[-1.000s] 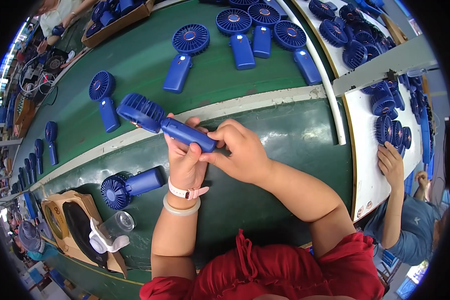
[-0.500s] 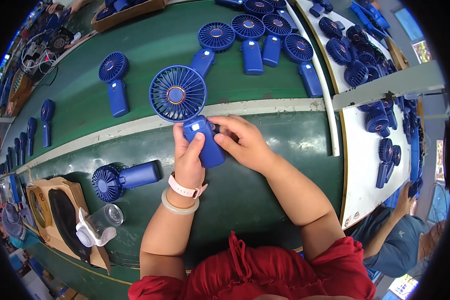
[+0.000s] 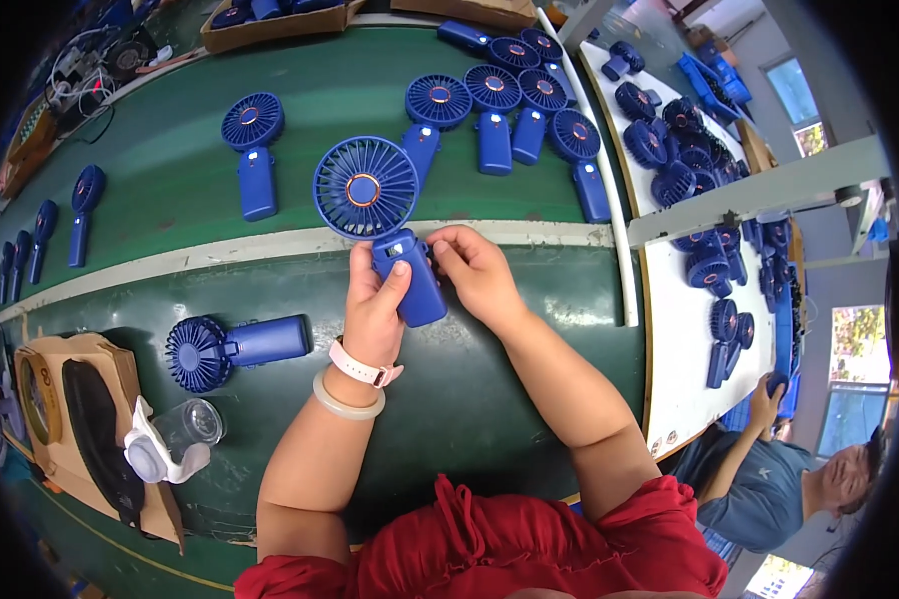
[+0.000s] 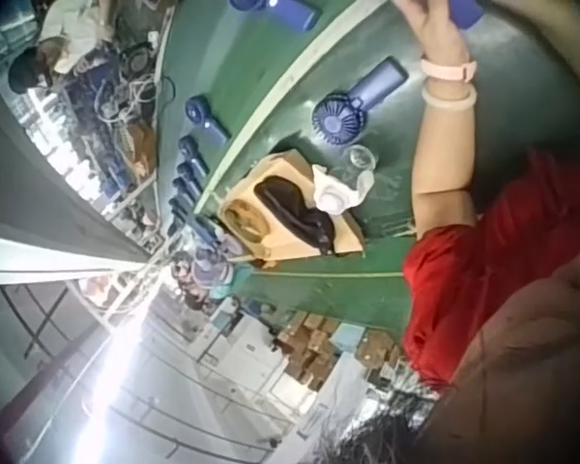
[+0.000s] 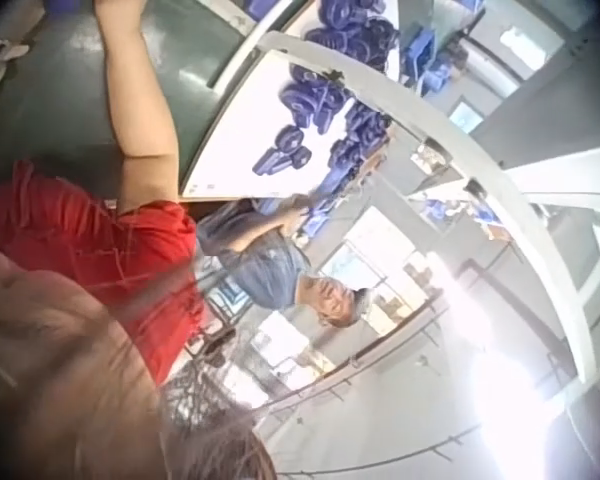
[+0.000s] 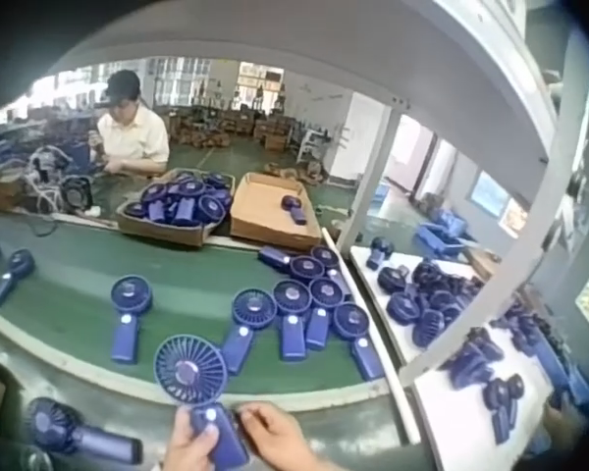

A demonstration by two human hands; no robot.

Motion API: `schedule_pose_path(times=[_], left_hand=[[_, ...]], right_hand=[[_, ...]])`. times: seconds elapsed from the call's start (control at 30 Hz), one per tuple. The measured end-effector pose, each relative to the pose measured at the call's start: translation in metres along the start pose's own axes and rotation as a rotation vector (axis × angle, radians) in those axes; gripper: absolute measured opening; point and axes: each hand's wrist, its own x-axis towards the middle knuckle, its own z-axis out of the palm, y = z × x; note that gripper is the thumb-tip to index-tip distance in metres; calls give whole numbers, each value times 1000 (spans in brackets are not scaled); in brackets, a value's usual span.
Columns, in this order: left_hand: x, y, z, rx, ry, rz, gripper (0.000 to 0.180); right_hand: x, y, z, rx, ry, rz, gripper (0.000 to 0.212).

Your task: The person organizes blue handheld fans on an assembly line by hand.

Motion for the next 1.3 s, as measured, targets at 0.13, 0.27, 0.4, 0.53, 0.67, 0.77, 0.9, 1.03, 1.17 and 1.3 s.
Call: schedule_pose_path(times=[0.13, 0.27, 0.4, 0.53, 0.67, 0.77, 0.9, 1.03, 1.17, 1.3], left_hand=[[3, 0, 2, -48, 7, 42, 41], [4, 5, -3, -179, -26, -37, 40], [2, 3, -3, -177, 16, -73, 38], [4, 7, -3, -200, 30, -89, 37], [6, 8, -5, -228, 6, -85, 36], [4, 6, -9, -226, 29, -109, 34], [3, 1, -21, -449, -57, -308, 33], [2, 8, -8, -610, -96, -498, 42], [0, 5, -13, -763, -227, -569, 47], [-2, 4, -16, -757, -358, -635, 52]], right_hand=[[34, -6, -13, -358, -55, -166, 27], [71, -29, -1, -1037, 131, -446, 38], [103, -18, 9, -1156, 80, -557, 29], [125, -16, 6, -950, 135, -700, 41], [120, -7, -8, -876, 287, -395, 57], [94, -10, -21, 234, 58, 92, 50], [35, -17, -39, 1167, -213, 222, 52], [-4, -8, -42, 1444, -420, 103, 56], [-2, 2, -43, 1143, -324, 74, 61], [-4, 0, -40, 1085, -362, 72, 53]])
